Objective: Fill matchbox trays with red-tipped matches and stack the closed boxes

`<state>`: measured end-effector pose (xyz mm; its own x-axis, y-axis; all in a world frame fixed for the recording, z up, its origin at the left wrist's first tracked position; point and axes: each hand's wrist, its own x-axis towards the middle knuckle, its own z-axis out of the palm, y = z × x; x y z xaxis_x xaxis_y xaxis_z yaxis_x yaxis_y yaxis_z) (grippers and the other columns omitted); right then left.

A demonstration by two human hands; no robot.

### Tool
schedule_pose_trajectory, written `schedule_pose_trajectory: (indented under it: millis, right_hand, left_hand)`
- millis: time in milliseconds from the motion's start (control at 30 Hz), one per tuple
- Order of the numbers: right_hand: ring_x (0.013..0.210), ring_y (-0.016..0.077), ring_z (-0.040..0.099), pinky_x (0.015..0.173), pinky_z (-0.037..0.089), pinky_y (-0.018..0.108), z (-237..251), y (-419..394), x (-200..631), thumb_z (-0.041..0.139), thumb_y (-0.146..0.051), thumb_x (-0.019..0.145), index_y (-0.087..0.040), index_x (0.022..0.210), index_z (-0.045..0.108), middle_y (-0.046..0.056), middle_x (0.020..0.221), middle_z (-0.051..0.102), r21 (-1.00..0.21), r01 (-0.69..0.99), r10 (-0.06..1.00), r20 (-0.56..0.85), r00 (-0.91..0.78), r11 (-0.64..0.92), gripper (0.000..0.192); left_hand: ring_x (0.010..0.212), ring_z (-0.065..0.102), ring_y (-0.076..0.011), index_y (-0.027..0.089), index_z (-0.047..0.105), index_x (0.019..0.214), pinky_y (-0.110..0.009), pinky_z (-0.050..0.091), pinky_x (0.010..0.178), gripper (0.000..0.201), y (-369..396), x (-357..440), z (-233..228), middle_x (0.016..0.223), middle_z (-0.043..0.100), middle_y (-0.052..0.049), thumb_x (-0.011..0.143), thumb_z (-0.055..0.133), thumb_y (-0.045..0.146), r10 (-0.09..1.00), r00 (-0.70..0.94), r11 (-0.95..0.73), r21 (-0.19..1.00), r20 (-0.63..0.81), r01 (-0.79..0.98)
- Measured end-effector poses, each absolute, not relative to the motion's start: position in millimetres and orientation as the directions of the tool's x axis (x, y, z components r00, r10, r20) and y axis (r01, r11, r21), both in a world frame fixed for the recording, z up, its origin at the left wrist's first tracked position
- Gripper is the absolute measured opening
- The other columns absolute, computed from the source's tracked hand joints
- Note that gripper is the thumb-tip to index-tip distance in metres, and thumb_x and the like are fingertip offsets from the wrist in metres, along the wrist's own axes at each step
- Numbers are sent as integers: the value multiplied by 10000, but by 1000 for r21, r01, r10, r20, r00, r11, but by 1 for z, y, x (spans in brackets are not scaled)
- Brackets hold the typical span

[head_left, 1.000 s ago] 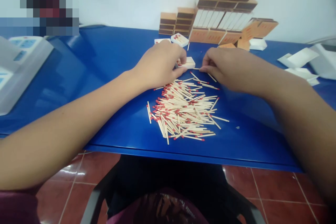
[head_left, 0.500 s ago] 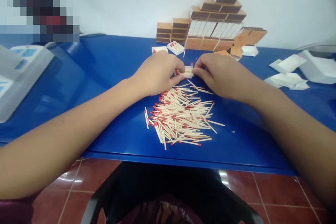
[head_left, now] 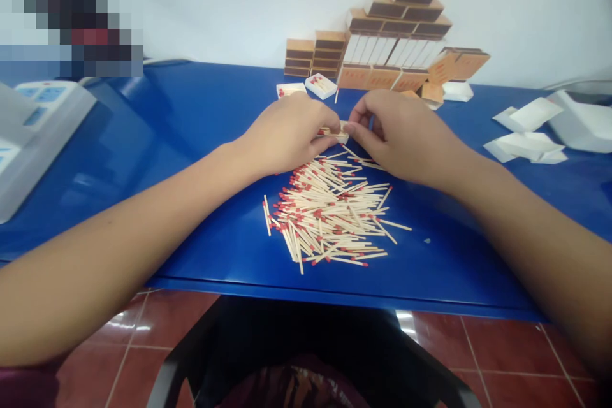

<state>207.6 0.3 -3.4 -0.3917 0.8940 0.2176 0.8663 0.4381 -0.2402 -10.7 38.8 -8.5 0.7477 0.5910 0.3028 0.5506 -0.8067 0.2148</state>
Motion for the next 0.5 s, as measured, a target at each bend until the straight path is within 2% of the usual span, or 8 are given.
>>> schedule_pose_trajectory:
  millis: [133,300,500]
  right_hand:
    - [910,339,636,729,443,466,-3,-1,207,424,-546,1040,-311,1165,677,119,990,734,-270,860,899,189,-394,433,367]
    - [903,323,643,724,448,454,-5,4,207,444,-497,1036,-319,1141,684,106,1045,739,-283,845,889,197,-412,454,317]
    - [930,345,640,760,449,487,-1,0,203,447,-416,1026,-328,1160,701,117,1065,737,-261,847,885,189,-425,462,301]
  left_hand:
    - [798,701,-244,253,809,953,-355,482,748,224,37,-9,-7,709,724,-50,957,598,329,592,751,-806,190,292,561]
    - [805,703,-232,249,804,1008,-350,480,775,217,36,-9,-8,717,726,-38,951,606,315,587,748,-809,188,309,557]
    - [827,699,-234,257,783,985,-347,476,785,160,35,-9,-8,730,723,-26,921,642,296,599,736,-800,203,315,565]
